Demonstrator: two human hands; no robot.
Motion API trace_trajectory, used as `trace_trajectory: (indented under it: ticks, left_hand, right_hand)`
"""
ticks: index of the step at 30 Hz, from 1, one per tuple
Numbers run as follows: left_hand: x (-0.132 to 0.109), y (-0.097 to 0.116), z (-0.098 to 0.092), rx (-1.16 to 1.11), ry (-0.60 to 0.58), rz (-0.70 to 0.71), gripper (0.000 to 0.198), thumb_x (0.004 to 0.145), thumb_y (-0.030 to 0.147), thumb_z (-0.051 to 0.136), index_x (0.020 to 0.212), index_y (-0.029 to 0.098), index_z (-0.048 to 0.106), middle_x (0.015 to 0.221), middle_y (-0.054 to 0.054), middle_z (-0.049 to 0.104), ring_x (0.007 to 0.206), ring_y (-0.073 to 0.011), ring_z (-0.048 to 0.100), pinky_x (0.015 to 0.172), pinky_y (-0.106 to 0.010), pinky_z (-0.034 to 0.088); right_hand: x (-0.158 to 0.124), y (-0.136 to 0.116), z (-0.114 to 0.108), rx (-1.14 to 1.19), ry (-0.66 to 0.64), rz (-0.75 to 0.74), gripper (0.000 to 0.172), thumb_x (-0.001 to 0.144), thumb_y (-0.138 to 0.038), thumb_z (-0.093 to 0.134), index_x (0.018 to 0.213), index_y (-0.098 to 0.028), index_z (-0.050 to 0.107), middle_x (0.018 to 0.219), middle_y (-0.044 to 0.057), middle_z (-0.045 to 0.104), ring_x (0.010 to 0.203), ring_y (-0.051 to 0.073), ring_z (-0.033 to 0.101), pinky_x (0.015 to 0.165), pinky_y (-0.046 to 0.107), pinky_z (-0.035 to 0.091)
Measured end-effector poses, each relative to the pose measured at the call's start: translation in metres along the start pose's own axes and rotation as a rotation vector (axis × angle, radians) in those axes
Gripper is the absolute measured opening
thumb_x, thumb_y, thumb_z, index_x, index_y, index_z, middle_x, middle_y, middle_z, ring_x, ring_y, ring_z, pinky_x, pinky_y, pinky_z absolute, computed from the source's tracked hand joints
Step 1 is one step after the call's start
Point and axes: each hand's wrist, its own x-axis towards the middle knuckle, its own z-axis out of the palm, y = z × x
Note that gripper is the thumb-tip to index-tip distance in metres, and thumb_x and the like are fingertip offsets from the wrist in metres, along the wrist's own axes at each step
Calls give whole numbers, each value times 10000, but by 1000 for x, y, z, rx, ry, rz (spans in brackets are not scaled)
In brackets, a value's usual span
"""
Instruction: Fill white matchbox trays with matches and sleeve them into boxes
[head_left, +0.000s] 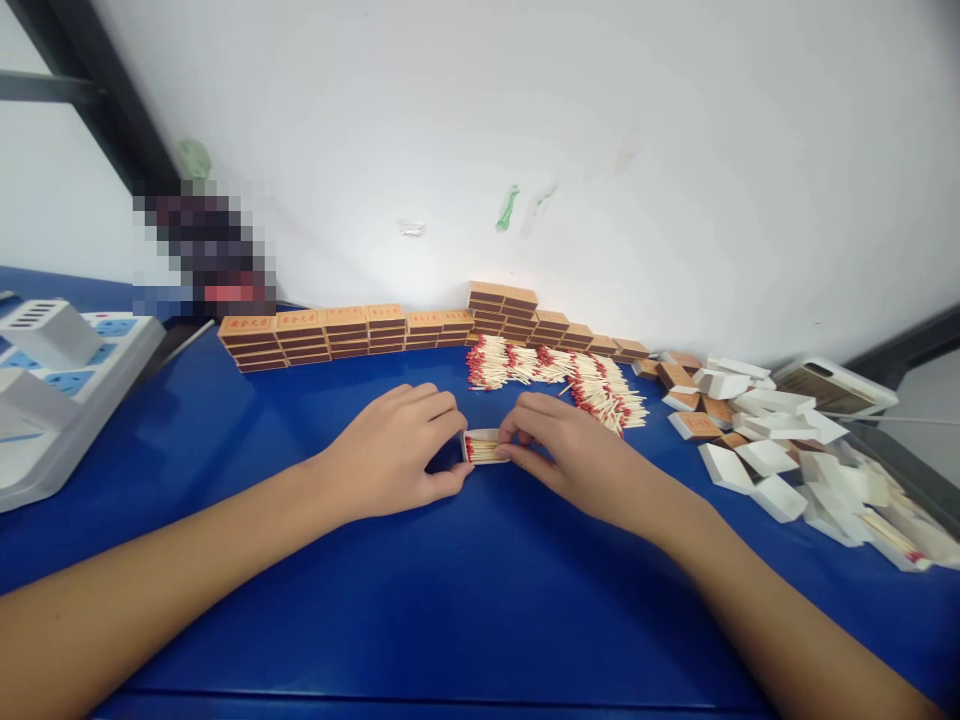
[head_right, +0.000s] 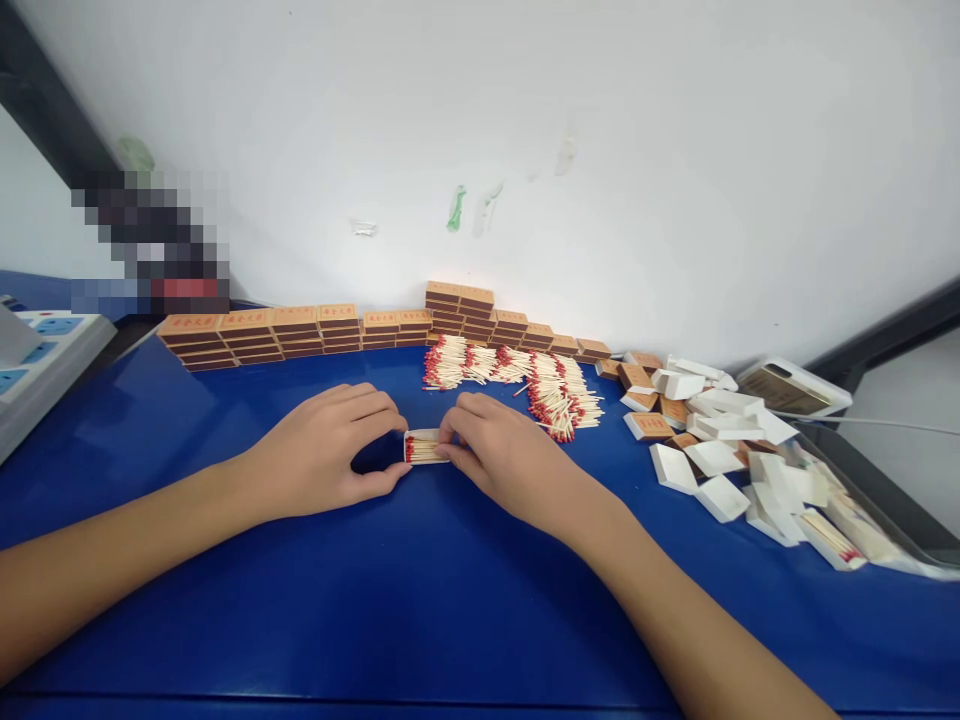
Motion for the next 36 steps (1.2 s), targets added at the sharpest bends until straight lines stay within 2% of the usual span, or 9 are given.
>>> trace_trajectory:
  ticks: [2,5,9,12,17,22,25,30,36]
  left_hand:
    - [0,0,1,0,4,1,249,990,396,627,1021,163,710,974,-59,700,929,-237,648,817,-395,483]
    - [0,-1,1,-8,-1,-2,260,992,404,632,1036,162,717,974,-56,695,923,-234,644,826,-394,491]
    - [-1,0,2,-33,-8,14,245,987,393,643,1041,166,719,975,-58,695,915,-229,640,847,-387,498]
    - [-1,0,2,-55,-17,28,225,982,384,654,1032,175,720,986,-59,698,923,-229,640,859,-382,499]
    - [-1,0,1,-48,-21,29,225,981,379,655,1018,167,722,988,-62,695,926,-234,637,856,-390,506]
    - [-1,0,2,-38,-15,32,237,986,383,642,1022,162,722,995,-70,694,935,-236,635,868,-393,510]
    - [-1,0,2,-39,-17,32,235,986,382,638,1022,165,720,991,-68,692,926,-234,630,855,-392,510]
    - [-1,0,1,-40,-10,34,226,986,383,638,1018,172,714,994,-70,695,936,-233,634,863,-386,508]
    - [-2,0,2,-43,-12,37,228,984,380,643,1024,169,718,1001,-71,696,941,-236,640,863,-393,507]
  right_hand:
    - [1,4,1,17,37,7,64,1047,-219,598,995,-219,636,977,48,649,884,198,622,757,322,480]
    - [5,21,2,10,166,54,89,1039,-236,607,966,-218,655,911,44,643,826,200,605,735,334,471]
    - [15,47,7,-56,287,43,56,1019,-214,626,1039,-212,678,938,70,654,897,243,615,808,383,495]
    - [25,55,15,-85,260,-14,139,1035,-233,607,1140,-227,697,998,92,655,974,274,610,874,428,507]
    - [38,49,30,-90,238,-68,273,1059,-205,525,1258,-234,710,1043,124,635,1016,295,601,911,472,523]
    - [38,48,32,-83,250,-54,144,1052,-219,564,1101,-217,700,1050,120,640,1021,292,604,904,461,521]
    - [37,47,31,-74,273,-15,84,1028,-209,605,1080,-215,671,1023,107,641,999,287,605,870,442,514]
    - [38,43,33,-80,295,7,61,1021,-217,610,1048,-202,662,1003,109,649,971,282,600,846,429,502]
    - [39,46,35,-81,327,11,108,1011,-288,638,1081,-212,669,969,101,648,952,284,598,833,428,499]
